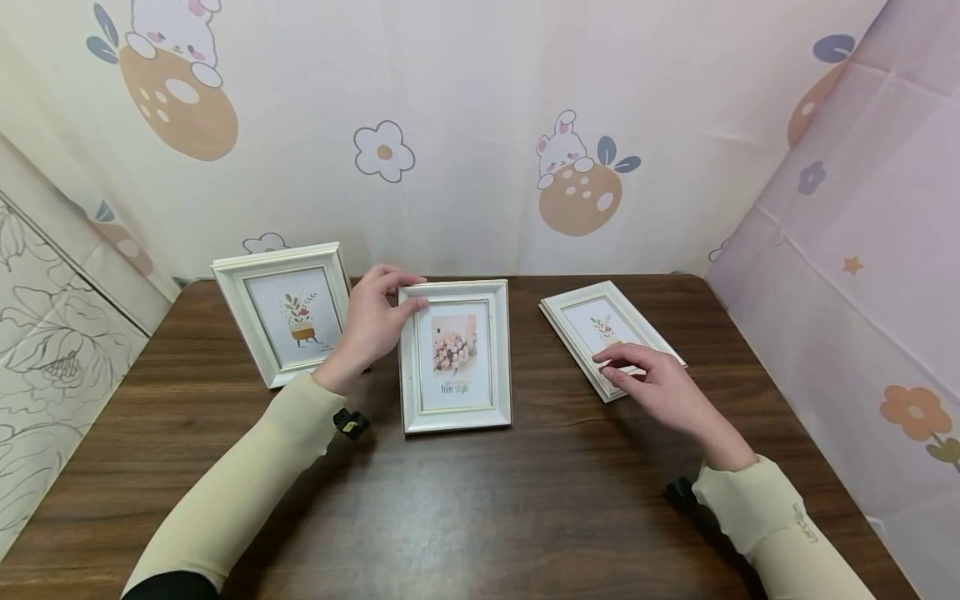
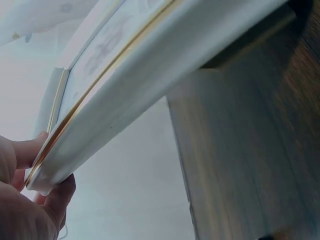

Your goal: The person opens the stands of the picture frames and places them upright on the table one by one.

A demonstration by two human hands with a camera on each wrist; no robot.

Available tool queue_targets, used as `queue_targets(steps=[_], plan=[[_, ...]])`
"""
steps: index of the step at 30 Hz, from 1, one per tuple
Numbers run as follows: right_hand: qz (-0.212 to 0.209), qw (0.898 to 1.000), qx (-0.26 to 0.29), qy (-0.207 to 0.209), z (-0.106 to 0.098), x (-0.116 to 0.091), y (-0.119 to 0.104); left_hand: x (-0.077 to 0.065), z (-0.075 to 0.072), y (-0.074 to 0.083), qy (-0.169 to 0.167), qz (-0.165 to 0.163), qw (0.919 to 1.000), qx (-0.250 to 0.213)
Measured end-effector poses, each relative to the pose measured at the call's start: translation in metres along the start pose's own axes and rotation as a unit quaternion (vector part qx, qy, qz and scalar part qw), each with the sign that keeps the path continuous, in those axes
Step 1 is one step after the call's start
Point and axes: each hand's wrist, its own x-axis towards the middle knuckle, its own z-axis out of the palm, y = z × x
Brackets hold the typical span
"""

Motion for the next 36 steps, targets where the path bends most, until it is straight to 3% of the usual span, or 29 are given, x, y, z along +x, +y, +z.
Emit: queue_targets(steps=[8,18,24,30,36], plan=[[-0.004,1.0,-0.004,-0.001,0.0,0.0,0.0,-0.004,-0.009,0.01,-0.007,-0.023,0.9991,-0.037],[-0.014,1.0,0.005,-0.011,0.002,0.0,-0.004,-0.011,-0.023,0.019,-0.014,-0.026,0.9885,-0.148],[-0.027,0.999,0.019,-0.014,0.004,-0.001,-0.01,-0.011,-0.028,0.017,0.001,-0.025,0.9762,-0.215],[-0.01,0.999,0.011,-0.038,0.012,-0.002,-0.014,-0.009,-0.034,0.015,0.011,-0.025,0.9559,-0.293],[-0.014,0.998,-0.003,-0.061,0.021,-0.003,-0.013,-0.006,-0.039,0.011,0.033,-0.029,0.9403,-0.338]])
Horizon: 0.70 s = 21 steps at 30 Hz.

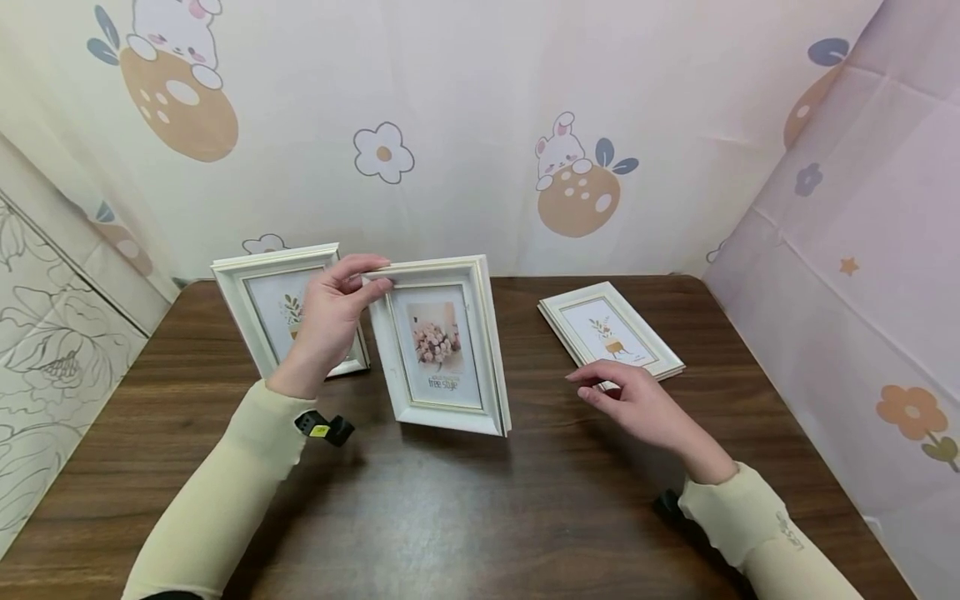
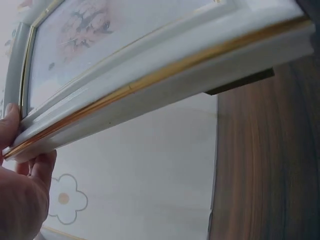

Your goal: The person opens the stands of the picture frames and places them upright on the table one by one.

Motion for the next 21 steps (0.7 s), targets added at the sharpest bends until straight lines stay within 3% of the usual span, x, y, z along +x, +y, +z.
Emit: queue_targets(steps=[5,12,21], plan=[[-0.02,1.0,-0.008,-0.005,0.005,0.0,-0.002,0.001,-0.002,-0.001,0.023,0.007,0.9988,-0.043],[-0.043,0.999,-0.018,-0.01,0.007,-0.001,-0.011,0.002,0.001,-0.002,0.051,0.01,0.9963,-0.068],[-0.053,0.998,-0.008,-0.016,0.01,-0.003,-0.017,-0.002,-0.003,-0.006,0.03,0.044,0.9898,-0.132]])
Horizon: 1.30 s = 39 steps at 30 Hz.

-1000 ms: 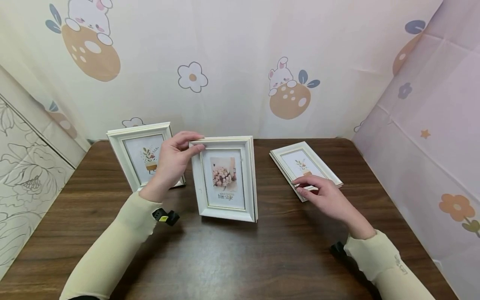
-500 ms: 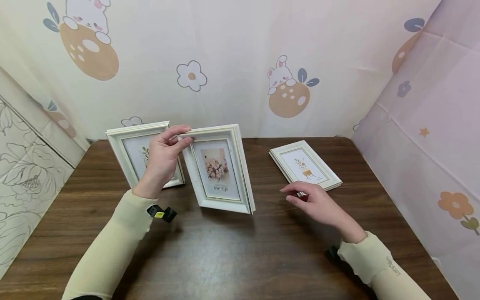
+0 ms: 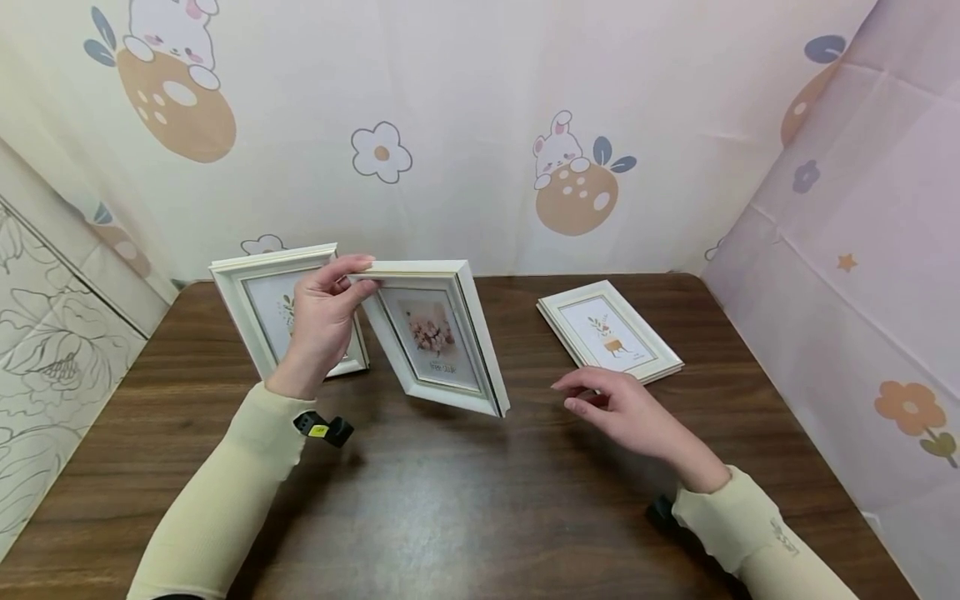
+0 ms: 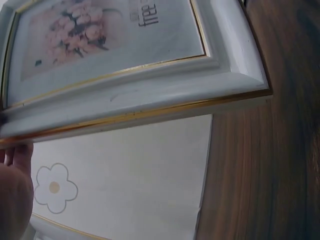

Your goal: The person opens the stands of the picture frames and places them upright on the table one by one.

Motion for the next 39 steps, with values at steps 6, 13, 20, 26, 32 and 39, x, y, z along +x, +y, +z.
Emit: queue_targets(steps=[6,13,20,26,32,39], plan=[[-0.002,1.0,0.009,-0.004,0.003,-0.001,-0.002,-0.002,-0.002,-0.004,-0.056,0.012,0.9966,-0.059],[-0.019,0.999,0.017,-0.02,0.004,-0.001,-0.01,-0.005,0.0,-0.006,-0.089,0.021,0.9927,-0.079],[-0.026,0.999,0.011,-0.029,0.002,0.0,-0.019,-0.006,0.0,-0.008,-0.114,0.02,0.9866,-0.115],[-0.052,0.998,0.016,-0.029,0.005,0.003,-0.025,-0.006,-0.001,-0.009,-0.155,0.01,0.9758,-0.154],[-0.075,0.996,0.018,-0.039,0.011,0.005,-0.032,-0.005,-0.002,-0.012,-0.196,0.0,0.9568,-0.215],[-0.087,0.994,0.015,-0.062,0.018,0.009,-0.036,-0.005,-0.002,-0.013,-0.23,-0.031,0.9372,-0.26]])
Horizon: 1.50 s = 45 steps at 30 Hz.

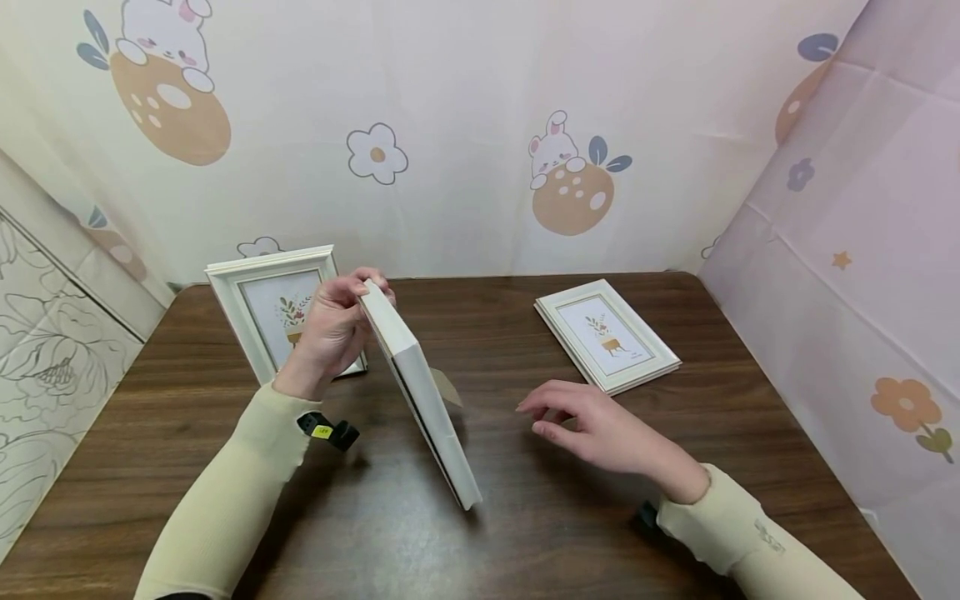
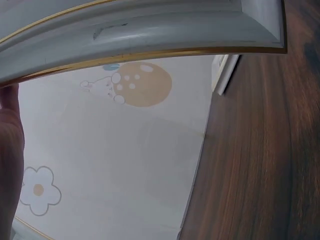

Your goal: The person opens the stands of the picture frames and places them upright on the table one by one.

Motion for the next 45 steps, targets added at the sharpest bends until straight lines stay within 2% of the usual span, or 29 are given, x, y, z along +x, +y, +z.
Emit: queue_targets(steps=[10,18,23,30,37,45], plan=[[-0.035,0.999,0.007,0.014,0.01,0.011,-0.002,0.001,0.001,-0.007,-0.021,-0.024,0.9981,-0.052],[-0.052,0.997,0.026,0.051,0.019,0.023,-0.005,0.003,0.005,-0.007,-0.018,-0.048,0.9967,-0.063],[-0.06,0.995,0.035,0.065,0.029,0.03,-0.007,0.003,0.006,-0.008,-0.034,-0.05,0.9964,-0.06],[-0.036,0.994,0.076,0.064,0.043,0.038,-0.009,0.003,0.007,-0.011,-0.046,-0.046,0.9974,-0.03],[-0.017,0.991,0.12,0.054,0.053,0.046,-0.012,0.005,0.007,-0.015,-0.063,-0.043,0.9968,-0.023],[-0.005,0.987,0.154,0.037,0.059,0.052,-0.013,0.004,0.01,-0.015,-0.057,-0.042,0.9973,-0.019]])
